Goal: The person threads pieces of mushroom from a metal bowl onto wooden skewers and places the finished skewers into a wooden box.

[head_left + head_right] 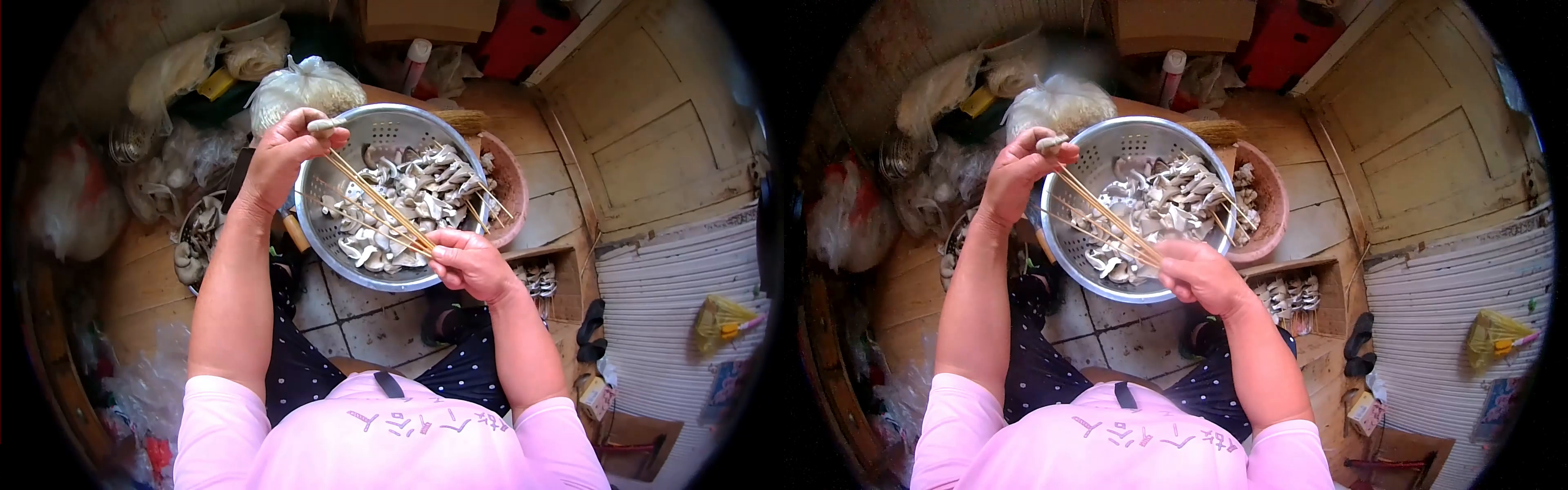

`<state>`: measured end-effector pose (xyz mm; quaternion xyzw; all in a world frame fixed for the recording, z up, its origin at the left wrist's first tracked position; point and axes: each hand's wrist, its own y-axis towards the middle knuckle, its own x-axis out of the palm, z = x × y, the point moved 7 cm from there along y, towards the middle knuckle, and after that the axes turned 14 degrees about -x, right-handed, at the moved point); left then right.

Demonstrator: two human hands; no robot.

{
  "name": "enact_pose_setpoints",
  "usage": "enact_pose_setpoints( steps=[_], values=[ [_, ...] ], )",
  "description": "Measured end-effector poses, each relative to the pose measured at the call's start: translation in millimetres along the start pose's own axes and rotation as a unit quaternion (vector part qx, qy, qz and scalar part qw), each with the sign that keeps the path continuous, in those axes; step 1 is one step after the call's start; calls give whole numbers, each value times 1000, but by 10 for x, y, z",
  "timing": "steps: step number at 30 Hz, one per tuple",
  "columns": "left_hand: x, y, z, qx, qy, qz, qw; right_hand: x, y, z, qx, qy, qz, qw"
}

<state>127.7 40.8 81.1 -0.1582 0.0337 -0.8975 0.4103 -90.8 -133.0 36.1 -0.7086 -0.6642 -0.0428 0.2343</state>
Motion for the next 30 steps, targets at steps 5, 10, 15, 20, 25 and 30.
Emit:
enact_pose_setpoints(
  steps=[5, 10, 15, 20, 25, 30],
  values=[
    [125, -20, -56, -17, 23, -4, 1000, -7, 16, 18, -1, -32, -24, 999],
    [269, -30, -115, -52, 19, -32, 998, -28, 27, -9, -3, -51, -16, 999],
    [23, 51, -84, -30, 2, 51, 998, -97, 21, -51, -3, -61, -4, 998],
    [-133, 50, -116, -51, -79, 110, 989, -135, -19, -142, -19, -16, 28, 999],
    [48, 61, -166, -56, -173, 48, 982, -105, -13, -117, -30, 34, 29, 999],
    [116, 90, -198, -57, -156, 47, 985, -112, 9, -63, -29, -30, 14, 999]
  ],
)
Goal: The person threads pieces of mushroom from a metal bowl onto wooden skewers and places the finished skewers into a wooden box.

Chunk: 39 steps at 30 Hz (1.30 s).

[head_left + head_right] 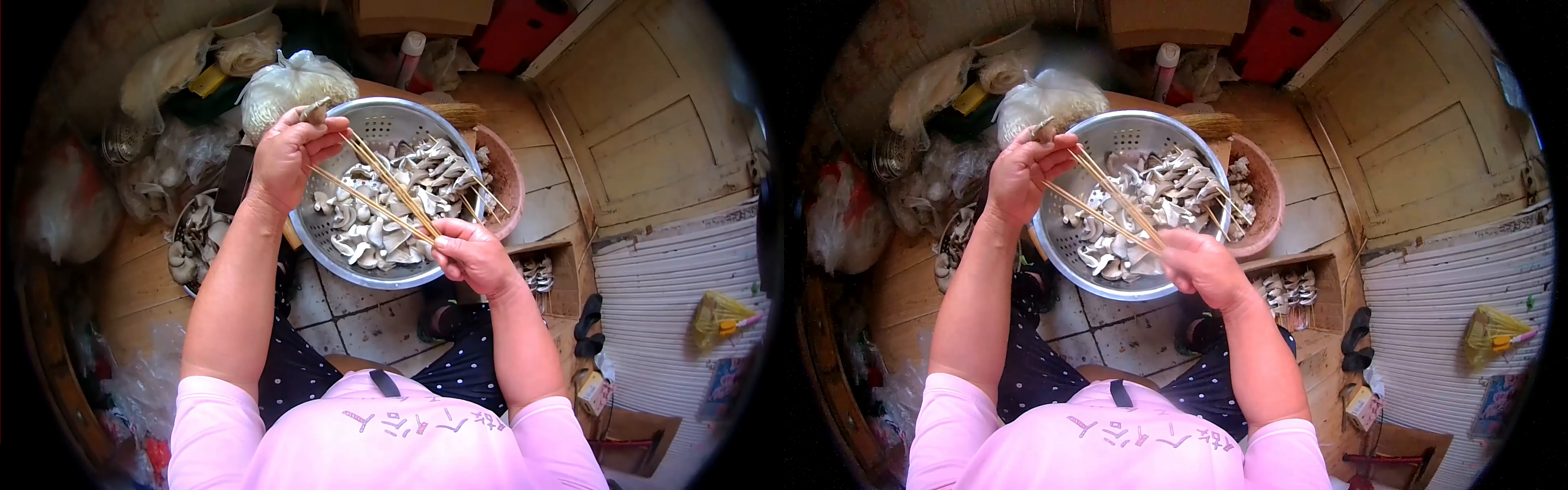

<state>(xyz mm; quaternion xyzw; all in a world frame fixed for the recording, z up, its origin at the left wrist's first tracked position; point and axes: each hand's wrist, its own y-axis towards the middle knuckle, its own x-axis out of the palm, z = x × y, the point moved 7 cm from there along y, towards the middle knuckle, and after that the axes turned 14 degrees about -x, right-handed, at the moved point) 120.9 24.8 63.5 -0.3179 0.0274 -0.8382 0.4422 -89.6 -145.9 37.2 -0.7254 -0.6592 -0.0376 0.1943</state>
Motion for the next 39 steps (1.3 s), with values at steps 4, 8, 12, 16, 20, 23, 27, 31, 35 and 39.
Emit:
enact_pose_setpoints(
  steps=[4, 8, 12, 16, 20, 23, 27, 31, 35, 39],
  values=[
    [102, -23, -71, -6, 8, 8, 1000, 1, 1, 14, 6, -31, 7, 999],
    [173, -52, -110, -14, 7, 24, 1000, 78, 7, 10, 17, -94, -42, 995],
    [191, -48, -143, -22, -8, 16, 1000, 155, 4, 9, 22, -130, -35, 991],
    [22, -7, -106, -7, 2, 67, 998, 55, 3, 8, 20, -136, -46, 989],
    [-129, 14, -87, 19, 36, 108, 993, -75, -26, -129, 7, -82, 50, 995],
    [-31, -17, -89, 41, 120, 122, 984, -107, -44, -184, -32, -68, 108, 991],
    [102, 1, -147, 116, 268, 122, 949, -8, -63, -224, -83, -62, 115, 988],
    [190, -32, -238, 150, 371, 136, 906, 40, -42, -199, -113, -91, 108, 983],
    [258, -30, -324, 77, 173, 81, 979, -23, -22, -170, -109, -131, 111, 979],
    [326, -52, -305, 35, 71, 48, 996, -68, -35, -168, -109, -146, 114, 977]
  ],
)
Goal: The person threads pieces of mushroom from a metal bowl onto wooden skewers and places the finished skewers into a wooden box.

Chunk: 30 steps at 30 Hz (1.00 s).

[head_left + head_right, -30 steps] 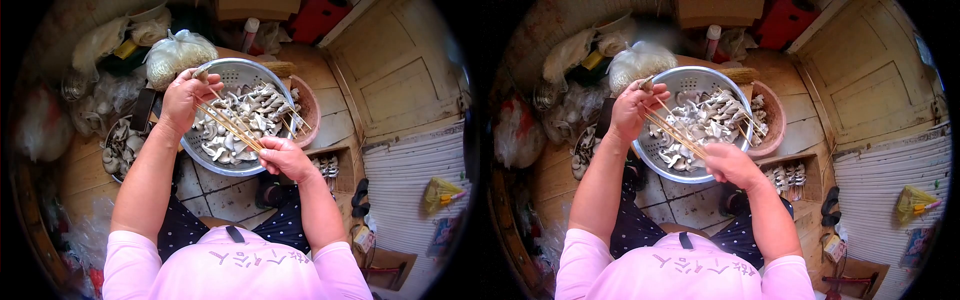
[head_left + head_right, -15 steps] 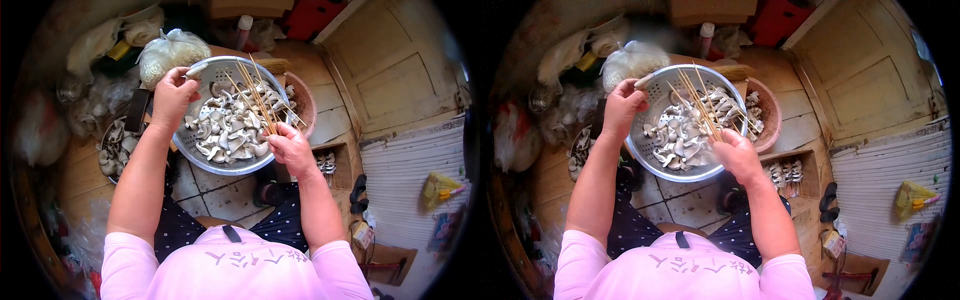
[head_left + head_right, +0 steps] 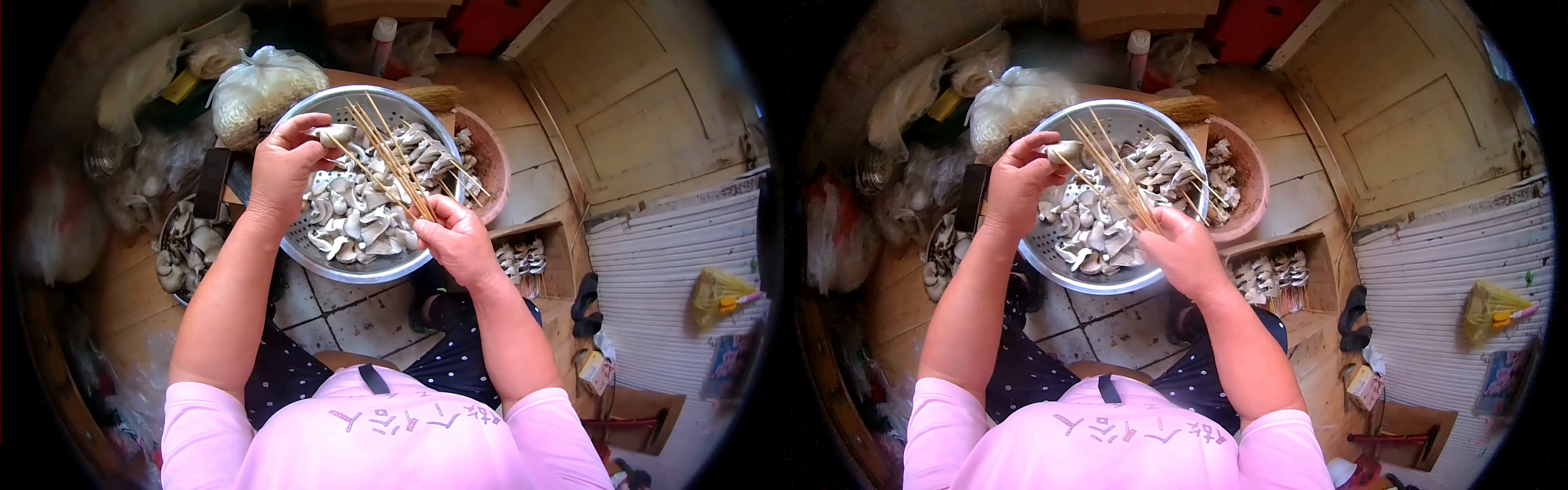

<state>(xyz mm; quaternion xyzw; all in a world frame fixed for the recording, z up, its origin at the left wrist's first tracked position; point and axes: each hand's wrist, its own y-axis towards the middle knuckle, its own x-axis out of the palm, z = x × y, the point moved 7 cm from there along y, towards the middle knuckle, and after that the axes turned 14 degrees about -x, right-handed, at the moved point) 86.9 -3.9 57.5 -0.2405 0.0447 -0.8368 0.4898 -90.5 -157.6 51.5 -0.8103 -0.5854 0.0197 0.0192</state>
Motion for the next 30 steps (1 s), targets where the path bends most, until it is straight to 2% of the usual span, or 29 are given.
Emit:
enact_pose_setpoints(
  steps=[2, 5, 6, 8, 11, 30],
  values=[
    [-71, 47, -15, -19, 1, -13, 1000, -29, -6, 11, 0, -4, 2, 1000],
    [-43, 50, -21, -73, -102, -74, 989, -60, -11, 34, 1, 0, 6, 1000],
    [-43, 64, -35, -73, -101, -74, 989, -68, -11, 42, 1, -7, 3, 1000],
    [-126, 107, -90, -74, -77, -12, 994, -71, -14, 59, 1, -15, 1, 1000],
    [-147, 117, -107, -66, -106, 2, 992, -55, -17, 60, -6, -23, -1, 1000],
    [-38, 68, -146, -91, -89, -7, 992, -108, -21, 121, -2, -23, 23, 999]
  ],
)
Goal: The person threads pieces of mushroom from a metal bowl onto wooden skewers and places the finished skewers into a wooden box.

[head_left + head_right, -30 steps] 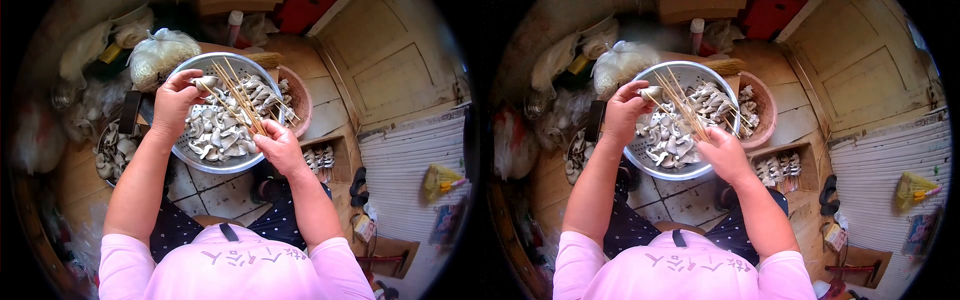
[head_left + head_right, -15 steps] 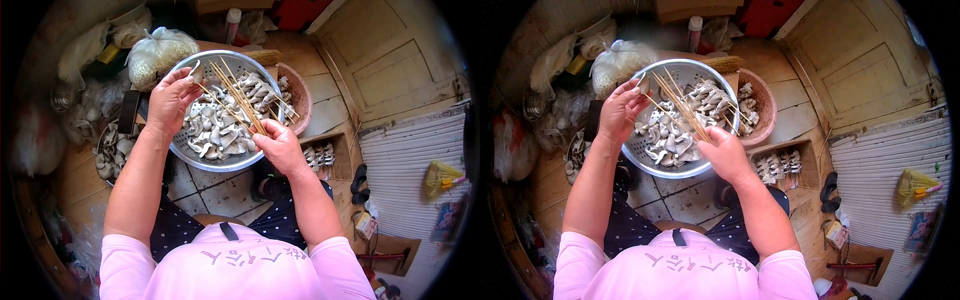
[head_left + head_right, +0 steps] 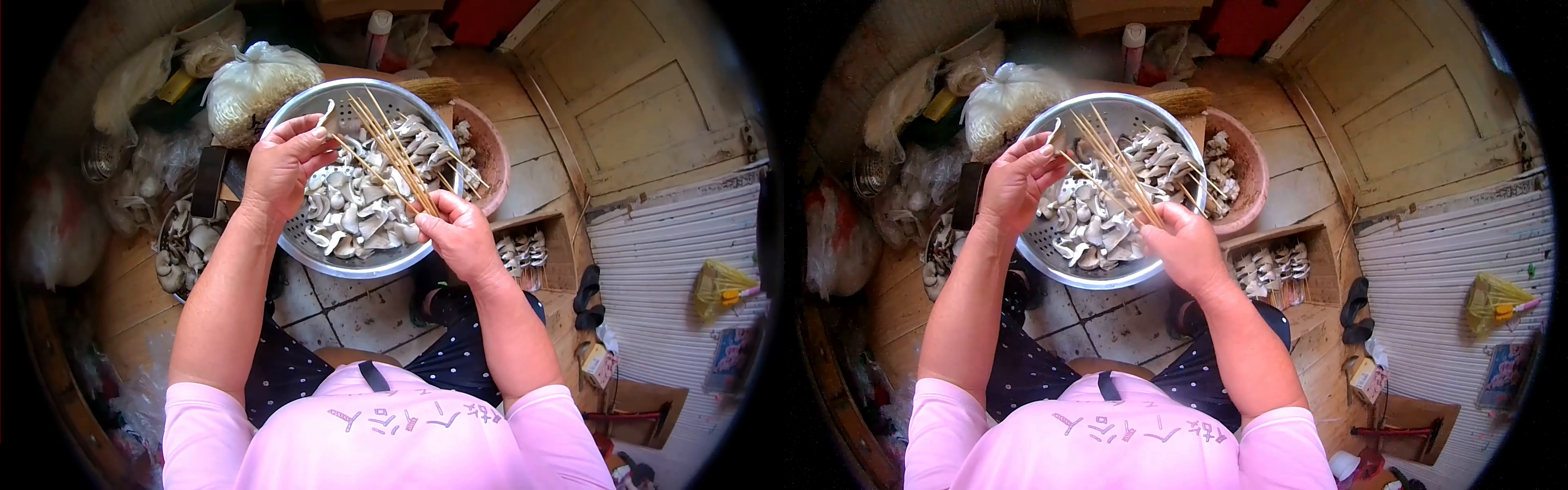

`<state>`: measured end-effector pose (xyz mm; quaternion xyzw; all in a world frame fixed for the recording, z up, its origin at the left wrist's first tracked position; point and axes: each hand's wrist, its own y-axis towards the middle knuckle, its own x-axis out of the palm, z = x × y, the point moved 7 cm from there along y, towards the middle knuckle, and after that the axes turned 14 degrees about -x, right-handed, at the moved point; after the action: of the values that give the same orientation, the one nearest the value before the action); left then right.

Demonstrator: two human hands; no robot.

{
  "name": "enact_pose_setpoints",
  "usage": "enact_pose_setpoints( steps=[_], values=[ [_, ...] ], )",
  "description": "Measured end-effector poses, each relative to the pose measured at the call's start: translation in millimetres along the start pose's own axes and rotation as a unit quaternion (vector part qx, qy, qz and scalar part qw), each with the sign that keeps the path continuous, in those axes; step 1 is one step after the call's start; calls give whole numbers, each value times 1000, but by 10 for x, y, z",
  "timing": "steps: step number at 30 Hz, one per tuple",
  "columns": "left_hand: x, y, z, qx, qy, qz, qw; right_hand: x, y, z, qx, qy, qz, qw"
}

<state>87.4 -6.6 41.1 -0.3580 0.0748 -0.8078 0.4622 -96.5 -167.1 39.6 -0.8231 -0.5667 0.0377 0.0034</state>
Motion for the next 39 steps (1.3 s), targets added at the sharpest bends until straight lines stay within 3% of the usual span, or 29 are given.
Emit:
enact_pose_setpoints(
  steps=[10, 17, 23, 26, 27, 28, 30, 34, 38, 39],
  values=[
    [102, -66, -181, -102, 66, -17, 992, -53, -45, 36, 11, 28, 11, 999],
    [353, -194, -719, -195, 125, -71, 970, 49, 19, 20, -9, 20, 1, 1000],
    [427, -167, -771, -191, 115, -92, 970, 26, 76, -30, -41, 28, 24, 999],
    [336, -42, -570, -108, 203, -31, 973, -125, 112, -70, -34, 15, 58, 998],
    [277, 64, -595, -76, 287, -32, 954, -152, 106, -97, -35, 23, 66, 997],
    [228, 116, -686, -76, 287, -32, 954, -156, 101, -85, -35, 23, 66, 997],
    [206, 133, -811, -41, 577, 9, 816, -132, 91, -40, -34, 32, 64, 997],
    [297, 119, -1053, 76, 742, -4, 666, -44, 66, -45, -41, 31, 37, 998],
    [349, 114, -931, 20, 739, 2, 674, -65, 40, -62, -43, 40, 37, 998],
    [323, 122, -852, 15, 682, 13, 731, -76, 28, -62, -38, 22, 33, 999]
  ],
)
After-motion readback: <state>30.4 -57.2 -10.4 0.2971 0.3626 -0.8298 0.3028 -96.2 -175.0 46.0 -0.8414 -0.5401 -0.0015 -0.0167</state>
